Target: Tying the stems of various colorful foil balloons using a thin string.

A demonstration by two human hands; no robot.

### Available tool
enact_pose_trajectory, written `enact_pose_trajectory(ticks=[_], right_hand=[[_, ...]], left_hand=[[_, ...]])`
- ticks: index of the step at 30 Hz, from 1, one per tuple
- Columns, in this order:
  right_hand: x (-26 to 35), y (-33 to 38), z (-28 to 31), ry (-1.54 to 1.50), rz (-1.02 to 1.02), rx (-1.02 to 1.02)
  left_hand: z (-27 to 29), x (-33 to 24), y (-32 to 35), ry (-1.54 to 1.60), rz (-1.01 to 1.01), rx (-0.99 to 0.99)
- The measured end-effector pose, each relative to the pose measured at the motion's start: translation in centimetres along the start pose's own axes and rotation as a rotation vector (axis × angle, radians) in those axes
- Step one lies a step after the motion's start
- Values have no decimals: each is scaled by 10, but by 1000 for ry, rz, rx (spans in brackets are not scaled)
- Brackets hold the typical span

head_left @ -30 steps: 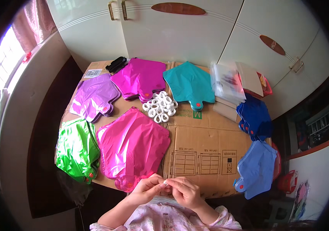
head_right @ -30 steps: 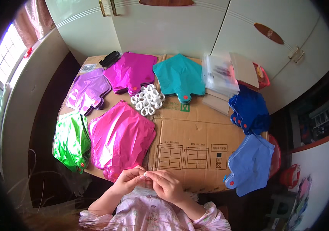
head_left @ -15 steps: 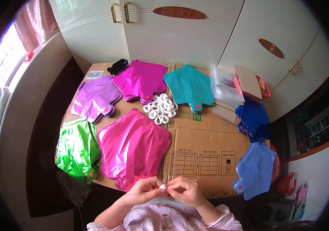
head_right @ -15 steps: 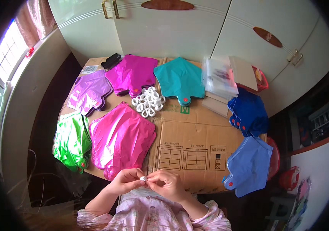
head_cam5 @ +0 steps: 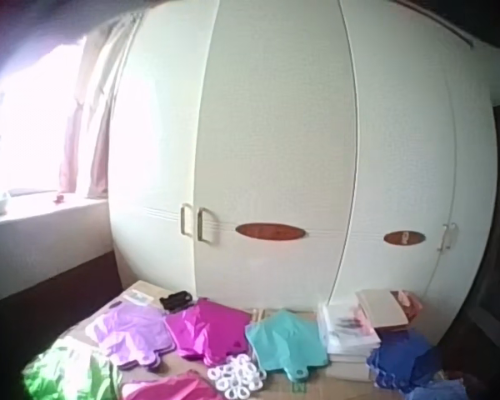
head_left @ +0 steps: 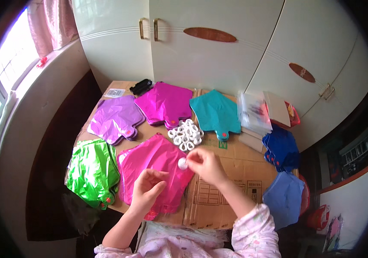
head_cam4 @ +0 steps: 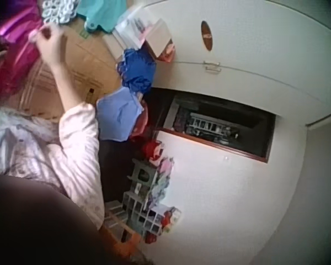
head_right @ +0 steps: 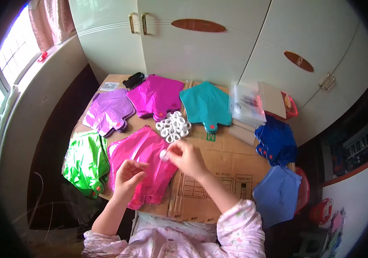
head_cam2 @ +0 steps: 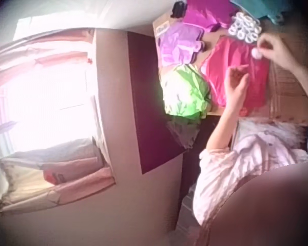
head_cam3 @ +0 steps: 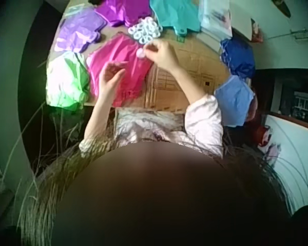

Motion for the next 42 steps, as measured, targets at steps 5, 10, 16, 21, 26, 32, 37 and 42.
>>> enact_pose_trajectory(ticks=[5, 10, 16, 21, 26, 32, 37, 42], right_hand=[[-51, -80, -1, 279, -49, 46], [-74, -103, -18, 566, -44, 165], [-71, -107, -28, 823, 117, 107], [-63, -99, -33, 932, 304, 52], [-27, -80, -19, 927, 394, 39], [108, 72, -17, 587, 806, 269], [56, 216, -57, 89, 318, 636], [-30, 289, -85, 537, -3, 480]], left_hand=[[22, -2, 25, 59, -18, 14], [45, 13, 40, 102, -1, -82], [45, 15, 52, 117, 7, -146], [46, 15, 57, 151, -28, -121], [44, 7, 85, 79, 108, 94], [99, 65, 126, -631, 445, 449], [183, 194, 120, -824, 501, -222], [164, 206, 85, -1312, -39, -198]])
Point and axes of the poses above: each hand's wrist, its own y-axis away from the middle knuckle, its own z-axis out of the back of the hand, x = y × z, the point moved 4 cm from there along -y, towards the middle knuckle, and after that the axes turned 11 degrees about z, right-handed, at the moved point
